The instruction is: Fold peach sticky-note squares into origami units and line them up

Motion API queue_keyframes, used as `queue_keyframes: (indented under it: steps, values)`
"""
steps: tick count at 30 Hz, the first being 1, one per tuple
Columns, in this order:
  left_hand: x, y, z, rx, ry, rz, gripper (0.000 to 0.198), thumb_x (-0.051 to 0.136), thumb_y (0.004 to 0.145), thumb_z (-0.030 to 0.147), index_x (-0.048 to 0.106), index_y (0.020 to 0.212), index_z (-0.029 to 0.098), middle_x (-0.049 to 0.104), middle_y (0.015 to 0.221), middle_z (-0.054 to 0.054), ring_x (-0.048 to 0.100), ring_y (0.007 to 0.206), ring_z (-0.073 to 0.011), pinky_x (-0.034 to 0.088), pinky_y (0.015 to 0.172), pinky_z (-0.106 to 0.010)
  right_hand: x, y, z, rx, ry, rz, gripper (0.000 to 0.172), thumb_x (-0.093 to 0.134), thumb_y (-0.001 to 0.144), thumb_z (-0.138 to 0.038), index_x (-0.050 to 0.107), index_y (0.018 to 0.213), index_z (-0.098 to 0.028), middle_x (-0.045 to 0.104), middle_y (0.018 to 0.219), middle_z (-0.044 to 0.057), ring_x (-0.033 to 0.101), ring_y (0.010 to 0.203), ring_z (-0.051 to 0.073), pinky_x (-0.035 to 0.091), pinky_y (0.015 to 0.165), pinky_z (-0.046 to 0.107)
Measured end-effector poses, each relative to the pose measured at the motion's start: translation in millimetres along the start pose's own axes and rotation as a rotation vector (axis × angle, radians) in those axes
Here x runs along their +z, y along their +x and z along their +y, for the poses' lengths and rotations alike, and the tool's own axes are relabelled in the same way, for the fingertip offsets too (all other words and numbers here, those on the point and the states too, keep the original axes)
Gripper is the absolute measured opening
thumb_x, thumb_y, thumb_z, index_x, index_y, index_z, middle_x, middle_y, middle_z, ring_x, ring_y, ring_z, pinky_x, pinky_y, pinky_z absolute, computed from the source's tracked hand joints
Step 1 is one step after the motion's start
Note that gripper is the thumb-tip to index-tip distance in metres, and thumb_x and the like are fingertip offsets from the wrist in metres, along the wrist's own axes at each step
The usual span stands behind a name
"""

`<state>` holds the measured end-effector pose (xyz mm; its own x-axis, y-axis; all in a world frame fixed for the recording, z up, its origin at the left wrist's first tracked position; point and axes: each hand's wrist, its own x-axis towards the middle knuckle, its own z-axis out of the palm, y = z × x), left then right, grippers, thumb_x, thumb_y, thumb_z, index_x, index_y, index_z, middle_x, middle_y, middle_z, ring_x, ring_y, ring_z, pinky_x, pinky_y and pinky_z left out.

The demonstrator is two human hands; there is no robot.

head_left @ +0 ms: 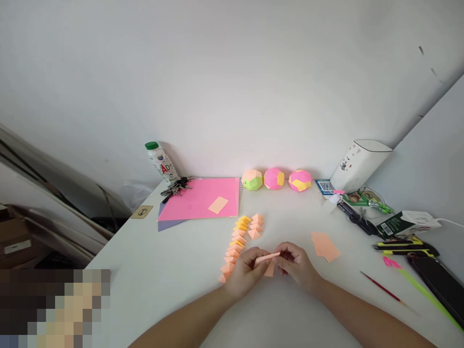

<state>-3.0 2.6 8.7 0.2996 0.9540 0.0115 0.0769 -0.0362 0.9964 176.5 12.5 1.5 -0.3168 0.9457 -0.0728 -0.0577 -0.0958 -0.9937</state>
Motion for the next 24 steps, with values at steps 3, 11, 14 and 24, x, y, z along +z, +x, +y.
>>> queue_keyframes:
  steps: [3, 11, 14, 24]
  values:
    - [-0.5, -0.2, -0.2, 0.007, 0.027, -0.001, 0.021, 0.055, 0.084, 0.032, 0.069, 0.086, 0.017, 0.055, 0.069, -0.001, 0.048, 0.065, -0.0135, 0.039, 0.059, -0.024, -0.1, -0.7, -2.4, 0.009, -0.008, 0.002, 0.024, 0.068, 0.077, -0.041, 0.059, 0.078, -0.018, 0.052, 0.056, -0.004, 0.047, 0.047, 0.009, 0.039, 0.046, 0.022]
    - [-0.1, -0.1, 1.1, 0.038, 0.066, -0.007, 0.021, 0.053, 0.084, 0.029, 0.071, 0.086, 0.018, 0.049, 0.064, 0.000, 0.045, 0.063, -0.0127, 0.037, 0.058, -0.023, -0.3, -0.9, -5.5, -0.007, -0.018, -0.006, 0.024, 0.066, 0.079, -0.040, 0.062, 0.080, -0.017, 0.053, 0.056, -0.004, 0.049, 0.047, 0.009, 0.039, 0.046, 0.022]
    - [0.5, 0.1, 0.5, 0.039, 0.055, -0.013, 0.022, 0.052, 0.085, 0.030, 0.071, 0.083, 0.018, 0.045, 0.060, 0.002, 0.042, 0.058, -0.0113, 0.035, 0.054, -0.022, -0.4, 0.1, -4.9, -0.020, -0.010, -0.011, 0.022, 0.066, 0.079, -0.039, 0.062, 0.078, -0.017, 0.052, 0.056, -0.004, 0.048, 0.047, 0.009, 0.039, 0.045, 0.022]
    - [-0.2, 0.0, -2.1, 0.065, 0.059, -0.014, 0.022, 0.052, 0.084, 0.029, 0.070, 0.081, 0.017, 0.046, 0.060, 0.002, 0.042, 0.058, -0.0109, 0.036, 0.055, -0.022, -0.3, 0.1, -6.2, -0.012, -0.007, -0.015, 0.022, 0.067, 0.078, -0.038, 0.062, 0.075, -0.017, 0.052, 0.055, -0.004, 0.048, 0.046, 0.009, 0.038, 0.045, 0.022]
